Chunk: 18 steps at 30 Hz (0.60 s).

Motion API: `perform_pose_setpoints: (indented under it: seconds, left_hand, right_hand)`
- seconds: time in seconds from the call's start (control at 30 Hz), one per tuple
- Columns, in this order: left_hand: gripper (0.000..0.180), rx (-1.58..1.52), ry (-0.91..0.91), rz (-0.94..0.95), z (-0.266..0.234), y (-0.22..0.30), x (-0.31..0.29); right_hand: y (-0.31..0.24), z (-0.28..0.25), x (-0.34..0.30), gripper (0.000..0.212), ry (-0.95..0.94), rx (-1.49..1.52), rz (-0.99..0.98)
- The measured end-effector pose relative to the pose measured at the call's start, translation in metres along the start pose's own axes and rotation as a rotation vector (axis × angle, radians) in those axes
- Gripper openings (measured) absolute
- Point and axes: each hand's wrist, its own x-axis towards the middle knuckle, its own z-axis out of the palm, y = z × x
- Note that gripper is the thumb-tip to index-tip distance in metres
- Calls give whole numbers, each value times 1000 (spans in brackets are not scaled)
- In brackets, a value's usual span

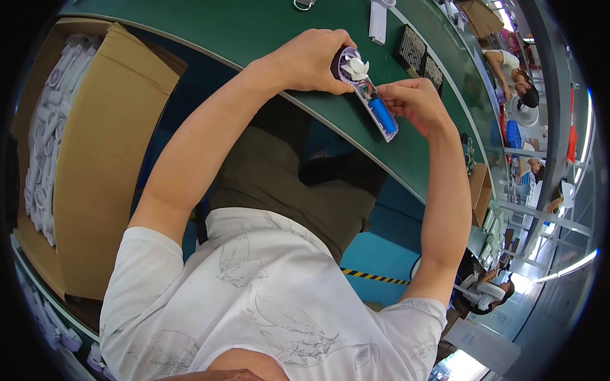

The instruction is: The person assembles a portable mini fan by hand, inserting the circuit board, battery, motor, and fan propeller into the mini fan housing, using pliers to secure components.

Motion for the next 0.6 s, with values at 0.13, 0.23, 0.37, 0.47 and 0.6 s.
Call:
perform_pose_setpoints:
  seconds: [0.13,0.23,0.37,0.47,0.6]
  left_hand:
    - [64,14,25,23,2,-3,0]
    - [65,24,28,20,3,-2,0]
    - [65,28,28,22,3,-3,1]
    - [66,31,42,46,4,-4,0]
    - [66,33,43,41,4,-4,1]
  right_hand:
    - [-4,6,-3,26,34,-44,-16]
    - [-2,4,-2,26,43,-67,-16]
    - [-1,5,1,26,60,-99,-7]
    - [0,5,2,27,73,-111,-3]
    - [1,5,2,26,80,-99,-15]
